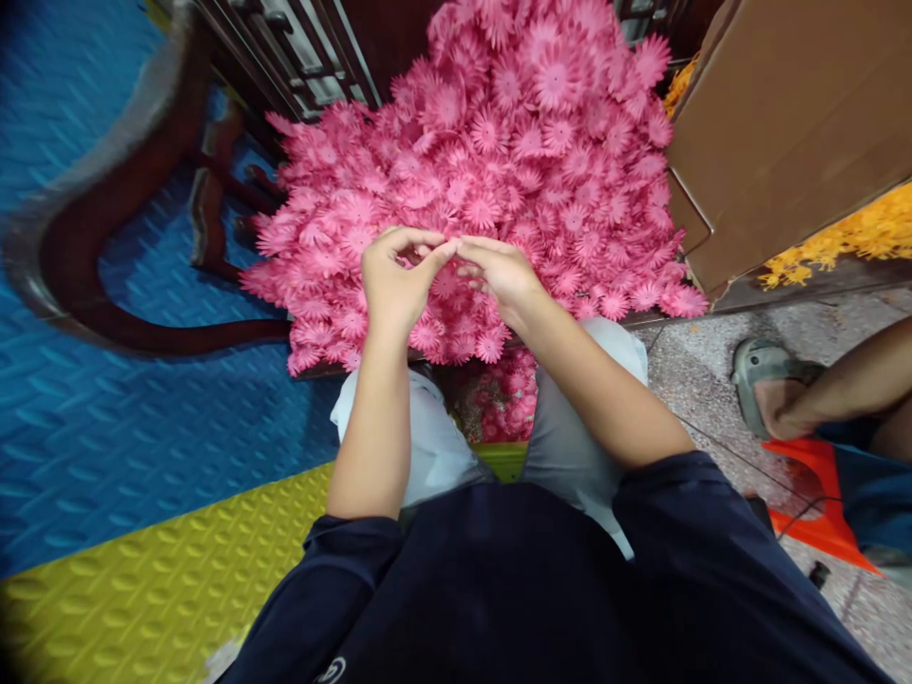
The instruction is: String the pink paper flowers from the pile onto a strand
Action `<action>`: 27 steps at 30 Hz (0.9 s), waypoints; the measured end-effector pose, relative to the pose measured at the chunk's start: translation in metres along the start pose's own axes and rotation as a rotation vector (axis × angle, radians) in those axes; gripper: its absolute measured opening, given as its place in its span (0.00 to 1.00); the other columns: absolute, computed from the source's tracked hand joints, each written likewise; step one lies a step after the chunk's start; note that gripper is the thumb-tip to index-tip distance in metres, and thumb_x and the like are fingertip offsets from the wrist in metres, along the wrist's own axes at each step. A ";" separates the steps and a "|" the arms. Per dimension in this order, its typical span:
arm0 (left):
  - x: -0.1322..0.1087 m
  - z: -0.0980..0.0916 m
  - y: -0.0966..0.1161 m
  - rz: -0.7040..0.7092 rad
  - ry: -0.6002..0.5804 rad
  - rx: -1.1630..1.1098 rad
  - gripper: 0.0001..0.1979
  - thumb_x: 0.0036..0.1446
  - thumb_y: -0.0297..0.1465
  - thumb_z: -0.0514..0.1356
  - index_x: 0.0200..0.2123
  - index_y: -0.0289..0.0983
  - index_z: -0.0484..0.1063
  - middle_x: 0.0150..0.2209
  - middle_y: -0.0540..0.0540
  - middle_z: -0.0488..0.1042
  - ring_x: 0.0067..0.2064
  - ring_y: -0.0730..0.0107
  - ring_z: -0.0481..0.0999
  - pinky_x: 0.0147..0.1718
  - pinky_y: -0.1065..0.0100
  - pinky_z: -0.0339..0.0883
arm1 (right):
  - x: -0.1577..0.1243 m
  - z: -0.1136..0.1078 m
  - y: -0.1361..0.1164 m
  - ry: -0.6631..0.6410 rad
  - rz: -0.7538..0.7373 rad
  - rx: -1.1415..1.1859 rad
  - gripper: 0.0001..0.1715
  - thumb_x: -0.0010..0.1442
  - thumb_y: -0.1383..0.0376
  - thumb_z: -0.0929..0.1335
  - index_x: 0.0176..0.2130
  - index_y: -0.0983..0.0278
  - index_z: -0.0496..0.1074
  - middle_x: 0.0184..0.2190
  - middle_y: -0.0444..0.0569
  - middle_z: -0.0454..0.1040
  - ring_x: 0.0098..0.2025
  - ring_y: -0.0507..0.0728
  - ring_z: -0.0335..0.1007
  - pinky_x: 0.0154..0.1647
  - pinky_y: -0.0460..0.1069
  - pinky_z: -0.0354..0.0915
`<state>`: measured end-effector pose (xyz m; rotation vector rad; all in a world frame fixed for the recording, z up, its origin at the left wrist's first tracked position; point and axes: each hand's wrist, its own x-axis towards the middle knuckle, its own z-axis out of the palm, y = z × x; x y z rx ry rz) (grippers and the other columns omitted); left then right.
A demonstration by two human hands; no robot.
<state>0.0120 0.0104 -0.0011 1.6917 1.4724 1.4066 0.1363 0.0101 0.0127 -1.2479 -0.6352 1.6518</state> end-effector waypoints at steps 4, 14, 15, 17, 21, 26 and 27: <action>0.001 0.000 0.000 -0.022 0.015 0.039 0.01 0.48 0.29 0.67 0.27 0.39 0.78 0.27 0.50 0.72 0.30 0.74 0.70 0.32 0.69 0.63 | 0.000 -0.001 -0.002 -0.028 -0.001 -0.005 0.07 0.59 0.73 0.66 0.31 0.66 0.72 0.23 0.40 0.74 0.24 0.45 0.68 0.30 0.42 0.63; 0.003 0.004 -0.006 -0.048 0.024 0.002 0.05 0.50 0.33 0.66 0.25 0.39 0.77 0.25 0.50 0.74 0.27 0.74 0.68 0.30 0.69 0.61 | 0.007 -0.008 0.001 -0.059 -0.240 -0.208 0.03 0.51 0.71 0.71 0.28 0.65 0.76 0.24 0.40 0.74 0.25 0.44 0.65 0.30 0.41 0.65; 0.003 0.004 -0.007 -0.042 0.018 0.000 0.06 0.52 0.32 0.65 0.25 0.39 0.77 0.25 0.50 0.74 0.28 0.74 0.68 0.30 0.69 0.61 | 0.008 -0.008 0.001 -0.053 -0.232 -0.200 0.02 0.52 0.71 0.71 0.29 0.65 0.76 0.24 0.40 0.75 0.25 0.44 0.65 0.30 0.42 0.65; 0.003 0.005 -0.008 -0.031 0.020 0.000 0.07 0.54 0.31 0.63 0.24 0.39 0.76 0.25 0.50 0.74 0.28 0.74 0.69 0.32 0.69 0.62 | 0.008 -0.009 0.001 -0.030 -0.190 -0.173 0.02 0.53 0.69 0.71 0.30 0.65 0.76 0.26 0.41 0.76 0.24 0.44 0.65 0.31 0.42 0.65; 0.002 0.007 -0.007 -0.065 0.057 -0.023 0.06 0.51 0.23 0.61 0.25 0.38 0.75 0.23 0.52 0.71 0.27 0.76 0.67 0.31 0.71 0.62 | 0.007 -0.009 -0.001 -0.020 -0.127 -0.140 0.03 0.55 0.69 0.70 0.33 0.64 0.76 0.30 0.42 0.77 0.25 0.44 0.66 0.32 0.43 0.65; 0.001 0.008 -0.002 -0.102 0.058 -0.106 0.06 0.50 0.23 0.61 0.25 0.38 0.74 0.23 0.53 0.69 0.26 0.77 0.65 0.29 0.72 0.62 | 0.004 -0.008 -0.003 -0.008 -0.120 -0.125 0.03 0.56 0.68 0.69 0.33 0.64 0.75 0.32 0.42 0.77 0.25 0.43 0.66 0.31 0.42 0.64; 0.001 0.008 -0.002 -0.108 0.047 -0.126 0.06 0.50 0.23 0.61 0.25 0.38 0.74 0.23 0.53 0.70 0.26 0.77 0.66 0.30 0.71 0.62 | 0.004 -0.008 -0.004 -0.003 -0.114 -0.120 0.03 0.56 0.68 0.69 0.33 0.64 0.75 0.31 0.42 0.76 0.25 0.43 0.66 0.30 0.42 0.63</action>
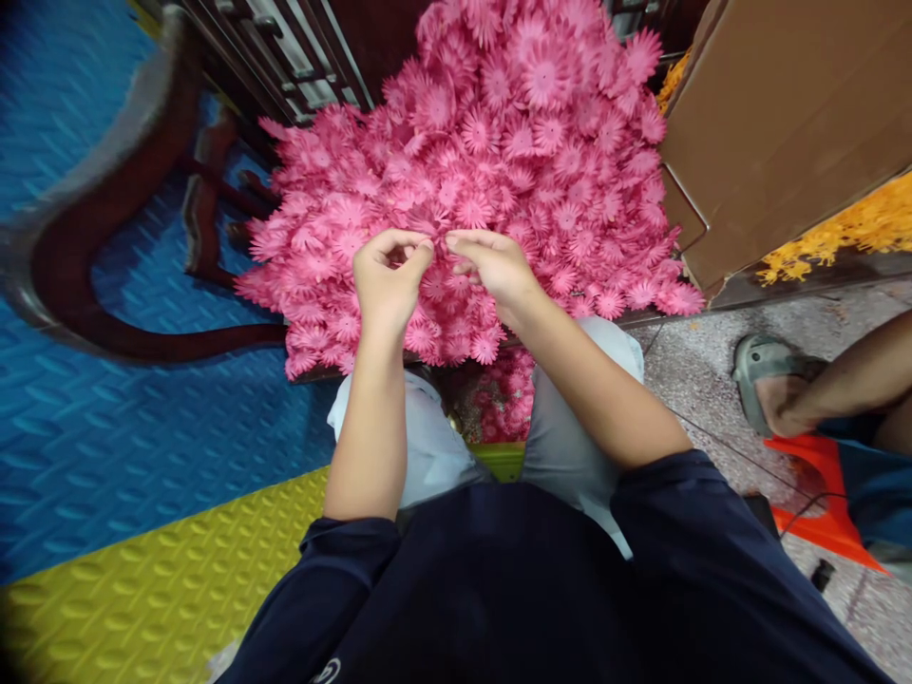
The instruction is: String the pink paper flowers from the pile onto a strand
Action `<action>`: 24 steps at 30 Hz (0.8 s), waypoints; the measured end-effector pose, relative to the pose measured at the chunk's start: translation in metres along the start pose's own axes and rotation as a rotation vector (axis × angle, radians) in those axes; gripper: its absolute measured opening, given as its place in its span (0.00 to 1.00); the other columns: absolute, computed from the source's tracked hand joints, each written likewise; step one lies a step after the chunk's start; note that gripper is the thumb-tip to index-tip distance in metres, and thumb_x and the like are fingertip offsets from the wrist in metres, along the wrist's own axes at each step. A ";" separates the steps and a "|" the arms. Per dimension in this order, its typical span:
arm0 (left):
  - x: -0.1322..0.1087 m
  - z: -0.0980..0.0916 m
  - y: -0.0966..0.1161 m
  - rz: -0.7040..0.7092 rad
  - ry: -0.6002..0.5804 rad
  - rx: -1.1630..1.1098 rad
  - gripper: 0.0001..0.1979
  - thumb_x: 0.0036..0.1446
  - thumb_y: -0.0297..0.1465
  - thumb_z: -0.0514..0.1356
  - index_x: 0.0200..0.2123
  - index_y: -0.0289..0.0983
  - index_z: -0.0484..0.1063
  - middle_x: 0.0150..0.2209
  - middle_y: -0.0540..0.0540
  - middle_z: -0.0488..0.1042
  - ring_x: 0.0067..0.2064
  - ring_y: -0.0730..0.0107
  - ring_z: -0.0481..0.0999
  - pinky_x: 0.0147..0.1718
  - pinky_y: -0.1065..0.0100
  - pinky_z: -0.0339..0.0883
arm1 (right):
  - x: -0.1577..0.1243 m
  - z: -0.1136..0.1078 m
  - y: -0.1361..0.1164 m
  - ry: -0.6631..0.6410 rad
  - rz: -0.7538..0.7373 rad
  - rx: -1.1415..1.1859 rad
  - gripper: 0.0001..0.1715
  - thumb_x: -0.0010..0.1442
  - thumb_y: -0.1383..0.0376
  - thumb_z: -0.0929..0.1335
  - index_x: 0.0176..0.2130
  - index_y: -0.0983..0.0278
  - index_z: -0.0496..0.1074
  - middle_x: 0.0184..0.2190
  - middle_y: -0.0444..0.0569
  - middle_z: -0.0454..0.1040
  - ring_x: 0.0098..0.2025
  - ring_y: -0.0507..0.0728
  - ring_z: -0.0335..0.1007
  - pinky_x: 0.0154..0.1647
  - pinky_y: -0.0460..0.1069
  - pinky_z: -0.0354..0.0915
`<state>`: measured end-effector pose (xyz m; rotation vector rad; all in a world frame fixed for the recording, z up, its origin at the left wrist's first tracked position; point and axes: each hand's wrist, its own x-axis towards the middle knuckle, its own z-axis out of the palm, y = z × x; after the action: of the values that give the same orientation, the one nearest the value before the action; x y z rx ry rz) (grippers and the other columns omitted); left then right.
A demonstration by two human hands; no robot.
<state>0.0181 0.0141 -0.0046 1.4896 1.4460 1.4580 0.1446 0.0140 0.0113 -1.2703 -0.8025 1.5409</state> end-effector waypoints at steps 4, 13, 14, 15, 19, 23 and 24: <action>0.003 0.000 0.001 -0.143 -0.054 -0.147 0.08 0.51 0.22 0.59 0.22 0.38 0.68 0.26 0.52 0.71 0.29 0.76 0.68 0.33 0.71 0.64 | 0.000 0.002 -0.001 0.012 0.018 -0.003 0.02 0.56 0.69 0.68 0.32 0.64 0.74 0.30 0.41 0.76 0.24 0.43 0.66 0.28 0.41 0.61; 0.006 0.000 0.000 -0.392 -0.131 -0.372 0.09 0.52 0.25 0.55 0.21 0.38 0.60 0.23 0.51 0.57 0.23 0.76 0.58 0.26 0.70 0.55 | -0.002 0.007 0.000 0.028 -0.020 -0.023 0.06 0.58 0.72 0.66 0.29 0.65 0.71 0.23 0.39 0.70 0.22 0.43 0.63 0.27 0.42 0.60; 0.006 0.000 0.000 -0.399 -0.119 -0.383 0.09 0.52 0.25 0.55 0.21 0.38 0.59 0.22 0.51 0.56 0.23 0.76 0.57 0.25 0.70 0.54 | -0.003 0.008 -0.001 0.032 -0.015 -0.020 0.06 0.58 0.72 0.66 0.29 0.65 0.71 0.23 0.39 0.69 0.22 0.43 0.63 0.26 0.41 0.59; 0.006 0.001 -0.001 -0.398 -0.105 -0.386 0.10 0.52 0.25 0.55 0.21 0.38 0.58 0.22 0.51 0.56 0.23 0.76 0.56 0.25 0.70 0.54 | -0.004 0.008 -0.001 0.034 -0.013 -0.014 0.06 0.58 0.72 0.66 0.29 0.65 0.70 0.23 0.38 0.69 0.22 0.43 0.62 0.25 0.41 0.58; 0.009 0.001 -0.007 -0.348 -0.029 -0.326 0.16 0.58 0.35 0.55 0.22 0.39 0.54 0.23 0.51 0.54 0.25 0.75 0.57 0.26 0.69 0.55 | -0.004 0.005 -0.004 0.045 0.023 0.048 0.06 0.59 0.71 0.65 0.29 0.65 0.68 0.25 0.39 0.69 0.22 0.43 0.63 0.25 0.41 0.58; 0.010 -0.002 -0.013 -0.293 -0.012 -0.294 0.18 0.60 0.38 0.55 0.22 0.39 0.53 0.24 0.51 0.54 0.25 0.75 0.57 0.25 0.69 0.56 | -0.002 0.002 -0.005 0.067 0.080 0.112 0.06 0.60 0.71 0.64 0.31 0.65 0.67 0.27 0.40 0.70 0.22 0.43 0.62 0.24 0.40 0.57; 0.010 -0.002 -0.014 -0.285 0.004 -0.286 0.18 0.60 0.38 0.55 0.22 0.39 0.54 0.23 0.51 0.53 0.25 0.75 0.57 0.25 0.69 0.56 | -0.001 0.003 -0.005 0.082 0.083 0.130 0.06 0.60 0.71 0.63 0.32 0.65 0.67 0.26 0.39 0.70 0.22 0.43 0.62 0.23 0.40 0.56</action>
<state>0.0101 0.0264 -0.0138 1.0611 1.3247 1.4197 0.1434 0.0146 0.0171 -1.2758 -0.5941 1.5699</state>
